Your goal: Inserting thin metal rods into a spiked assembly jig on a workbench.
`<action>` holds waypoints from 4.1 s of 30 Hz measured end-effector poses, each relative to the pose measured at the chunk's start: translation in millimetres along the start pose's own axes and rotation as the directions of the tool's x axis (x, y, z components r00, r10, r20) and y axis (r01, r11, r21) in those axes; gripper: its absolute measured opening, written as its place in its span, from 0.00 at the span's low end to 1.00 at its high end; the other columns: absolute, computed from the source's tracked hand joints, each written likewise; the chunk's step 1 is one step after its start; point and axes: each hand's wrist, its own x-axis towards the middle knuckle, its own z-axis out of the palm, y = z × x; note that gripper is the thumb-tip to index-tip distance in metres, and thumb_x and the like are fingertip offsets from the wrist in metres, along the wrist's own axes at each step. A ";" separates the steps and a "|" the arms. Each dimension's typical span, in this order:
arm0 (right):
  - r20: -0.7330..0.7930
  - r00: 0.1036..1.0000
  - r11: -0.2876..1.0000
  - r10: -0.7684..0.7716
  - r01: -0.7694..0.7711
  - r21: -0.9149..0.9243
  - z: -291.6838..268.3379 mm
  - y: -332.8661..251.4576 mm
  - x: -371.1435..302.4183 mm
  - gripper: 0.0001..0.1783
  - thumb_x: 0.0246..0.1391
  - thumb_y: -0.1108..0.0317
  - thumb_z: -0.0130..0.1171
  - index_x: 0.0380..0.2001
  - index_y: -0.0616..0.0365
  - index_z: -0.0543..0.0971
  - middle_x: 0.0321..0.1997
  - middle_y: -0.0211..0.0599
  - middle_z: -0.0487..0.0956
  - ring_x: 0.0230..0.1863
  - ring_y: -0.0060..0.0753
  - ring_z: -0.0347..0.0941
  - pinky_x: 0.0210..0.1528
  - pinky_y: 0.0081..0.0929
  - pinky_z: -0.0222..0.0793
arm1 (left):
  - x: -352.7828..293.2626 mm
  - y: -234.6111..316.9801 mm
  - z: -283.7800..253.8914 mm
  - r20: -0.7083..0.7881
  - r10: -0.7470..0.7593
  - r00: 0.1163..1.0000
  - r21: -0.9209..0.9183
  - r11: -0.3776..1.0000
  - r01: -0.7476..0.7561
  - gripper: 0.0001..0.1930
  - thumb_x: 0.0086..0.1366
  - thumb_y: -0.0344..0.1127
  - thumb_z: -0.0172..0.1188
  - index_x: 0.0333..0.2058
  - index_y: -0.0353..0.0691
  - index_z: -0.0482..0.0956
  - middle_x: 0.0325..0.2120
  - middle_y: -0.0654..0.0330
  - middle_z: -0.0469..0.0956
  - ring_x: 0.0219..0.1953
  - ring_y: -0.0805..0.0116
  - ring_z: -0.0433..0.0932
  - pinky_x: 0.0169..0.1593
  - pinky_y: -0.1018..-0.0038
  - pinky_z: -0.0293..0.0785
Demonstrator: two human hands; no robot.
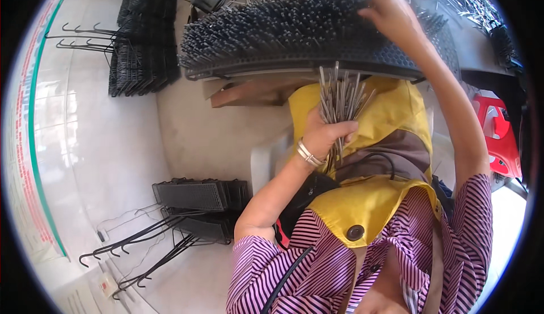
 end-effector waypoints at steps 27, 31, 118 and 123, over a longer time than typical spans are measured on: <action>0.569 0.794 0.042 0.212 -0.589 0.807 -26.2 -96.6 -124.6 0.07 0.47 0.72 0.57 0.26 0.66 0.76 0.19 0.33 0.75 0.20 0.19 0.71 0.21 0.15 0.66 | -32.2 -14.5 2.6 -0.079 0.215 0.973 0.174 0.964 -0.199 0.13 0.45 0.19 0.57 0.34 0.30 0.71 0.20 0.58 0.73 0.17 0.69 0.72 0.20 0.77 0.69; 0.627 0.759 0.059 0.178 -0.644 0.763 -28.3 -96.8 -126.4 0.06 0.47 0.72 0.57 0.24 0.66 0.75 0.19 0.33 0.75 0.20 0.21 0.72 0.21 0.15 0.68 | -32.9 -16.5 1.5 -0.036 0.201 0.979 0.172 0.966 -0.192 0.11 0.47 0.21 0.57 0.32 0.29 0.71 0.21 0.56 0.74 0.18 0.68 0.73 0.21 0.76 0.71; 0.529 0.741 -0.088 0.413 -0.546 0.833 -19.7 -91.1 -141.6 0.06 0.45 0.72 0.57 0.23 0.66 0.75 0.18 0.33 0.74 0.18 0.20 0.71 0.20 0.17 0.68 | -29.6 -14.8 0.6 0.021 0.047 0.999 0.220 0.974 -0.050 0.14 0.46 0.24 0.56 0.35 0.28 0.71 0.21 0.53 0.75 0.17 0.67 0.72 0.21 0.77 0.69; 0.535 0.756 -0.216 0.378 -0.490 0.845 -12.4 -84.1 -139.6 0.15 0.45 0.77 0.56 0.39 0.68 0.71 0.23 0.38 0.76 0.19 0.24 0.73 0.21 0.19 0.71 | -27.0 -16.2 -1.8 0.024 0.046 0.999 0.184 0.982 -0.050 0.09 0.46 0.23 0.55 0.30 0.30 0.72 0.18 0.57 0.73 0.17 0.69 0.71 0.21 0.78 0.66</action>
